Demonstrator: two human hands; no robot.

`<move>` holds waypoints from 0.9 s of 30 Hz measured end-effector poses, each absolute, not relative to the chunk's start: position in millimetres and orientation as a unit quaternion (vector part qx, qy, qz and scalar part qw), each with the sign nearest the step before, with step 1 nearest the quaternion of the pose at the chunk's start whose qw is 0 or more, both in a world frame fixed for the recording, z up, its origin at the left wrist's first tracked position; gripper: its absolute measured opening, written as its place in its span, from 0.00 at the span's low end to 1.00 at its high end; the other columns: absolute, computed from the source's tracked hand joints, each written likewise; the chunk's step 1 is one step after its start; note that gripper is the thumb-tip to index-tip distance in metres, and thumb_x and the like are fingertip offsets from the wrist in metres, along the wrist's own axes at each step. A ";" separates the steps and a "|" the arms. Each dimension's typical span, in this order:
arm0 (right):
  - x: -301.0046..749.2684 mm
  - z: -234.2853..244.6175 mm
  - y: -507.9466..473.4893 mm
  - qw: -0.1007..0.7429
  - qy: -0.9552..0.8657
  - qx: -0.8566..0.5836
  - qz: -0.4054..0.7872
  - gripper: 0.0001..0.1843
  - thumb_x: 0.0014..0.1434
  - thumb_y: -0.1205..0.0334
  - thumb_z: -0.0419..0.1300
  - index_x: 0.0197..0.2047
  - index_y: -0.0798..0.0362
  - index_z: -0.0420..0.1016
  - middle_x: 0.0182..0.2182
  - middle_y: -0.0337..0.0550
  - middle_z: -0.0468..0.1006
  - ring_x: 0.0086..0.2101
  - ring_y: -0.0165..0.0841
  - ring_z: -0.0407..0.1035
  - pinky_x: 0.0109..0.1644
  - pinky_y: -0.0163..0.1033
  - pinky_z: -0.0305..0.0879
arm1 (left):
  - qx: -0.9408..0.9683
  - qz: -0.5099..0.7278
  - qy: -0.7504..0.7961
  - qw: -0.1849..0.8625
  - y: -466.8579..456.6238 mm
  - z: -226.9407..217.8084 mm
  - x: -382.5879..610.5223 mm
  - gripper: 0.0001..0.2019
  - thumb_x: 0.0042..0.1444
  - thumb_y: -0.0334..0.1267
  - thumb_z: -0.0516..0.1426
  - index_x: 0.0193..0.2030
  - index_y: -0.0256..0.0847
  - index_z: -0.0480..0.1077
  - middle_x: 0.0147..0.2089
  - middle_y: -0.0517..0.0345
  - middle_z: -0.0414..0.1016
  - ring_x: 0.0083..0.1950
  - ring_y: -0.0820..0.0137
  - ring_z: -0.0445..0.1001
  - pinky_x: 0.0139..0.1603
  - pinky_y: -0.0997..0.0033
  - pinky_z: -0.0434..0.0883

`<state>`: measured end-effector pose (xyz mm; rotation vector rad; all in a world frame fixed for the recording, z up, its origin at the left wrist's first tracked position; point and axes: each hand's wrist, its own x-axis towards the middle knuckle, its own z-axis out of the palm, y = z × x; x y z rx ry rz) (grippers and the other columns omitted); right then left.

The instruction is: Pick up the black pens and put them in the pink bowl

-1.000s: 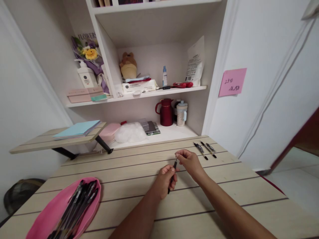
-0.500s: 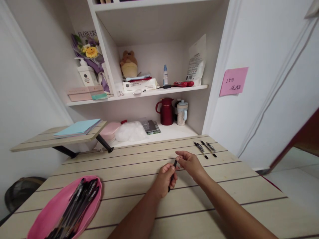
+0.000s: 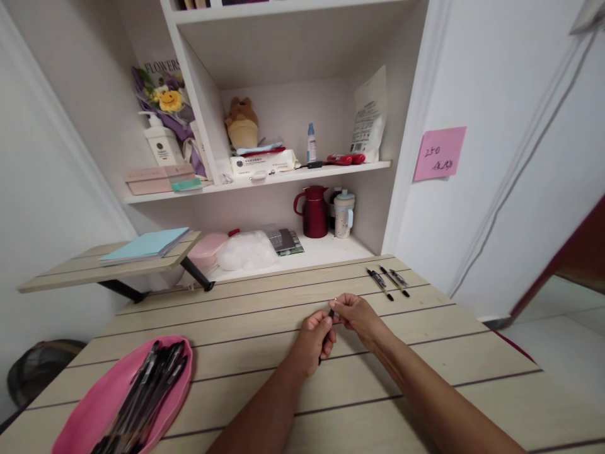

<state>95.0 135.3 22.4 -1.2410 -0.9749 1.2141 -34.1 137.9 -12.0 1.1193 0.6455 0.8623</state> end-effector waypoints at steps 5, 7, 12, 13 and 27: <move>100.1 24.4 134.6 0.528 -0.431 -0.483 0.549 0.18 0.41 0.49 0.64 0.29 0.55 0.69 0.14 0.32 0.66 0.15 0.22 0.55 0.17 0.29 0.43 | 0.496 0.398 0.287 0.717 138.4 -12.3 -33.7 0.16 0.49 0.49 0.56 0.35 0.37 0.63 0.20 0.68 0.63 0.12 0.85 0.51 0.11 0.82 0.44; 102.5 25.6 133.5 0.533 -0.419 -0.464 0.570 0.21 0.40 0.50 0.65 0.34 0.56 0.71 0.15 0.32 0.65 0.16 0.23 0.56 0.19 0.29 0.45 | 0.491 0.399 0.293 0.717 138.1 -11.5 -33.5 0.17 0.49 0.49 0.56 0.36 0.37 0.63 0.20 0.68 0.63 0.12 0.85 0.51 0.11 0.82 0.44; 100.0 22.8 134.1 0.555 -0.405 -0.477 0.549 0.19 0.37 0.50 0.66 0.24 0.55 0.67 0.13 0.32 0.64 0.15 0.22 0.54 0.18 0.30 0.44 | 0.492 0.392 0.301 0.717 137.3 -10.6 -33.3 0.17 0.48 0.49 0.57 0.35 0.37 0.63 0.20 0.67 0.63 0.12 0.85 0.52 0.11 0.82 0.44; 99.0 22.6 134.3 0.556 -0.404 -0.481 0.545 0.19 0.37 0.50 0.66 0.23 0.55 0.65 0.13 0.32 0.64 0.15 0.22 0.54 0.18 0.30 0.43 | 0.491 0.392 0.300 0.718 137.3 -10.8 -33.4 0.17 0.48 0.49 0.57 0.35 0.37 0.62 0.20 0.67 0.63 0.12 0.86 0.52 0.11 0.82 0.43; 103.3 22.0 134.1 0.525 -0.430 -0.456 0.576 0.15 0.42 0.55 0.65 0.28 0.55 0.67 0.17 0.33 0.66 0.17 0.20 0.53 0.18 0.28 0.40 | 0.509 0.390 0.286 0.712 140.6 -15.4 -34.2 0.12 0.53 0.46 0.54 0.34 0.38 0.61 0.20 0.67 0.63 0.11 0.85 0.51 0.11 0.82 0.44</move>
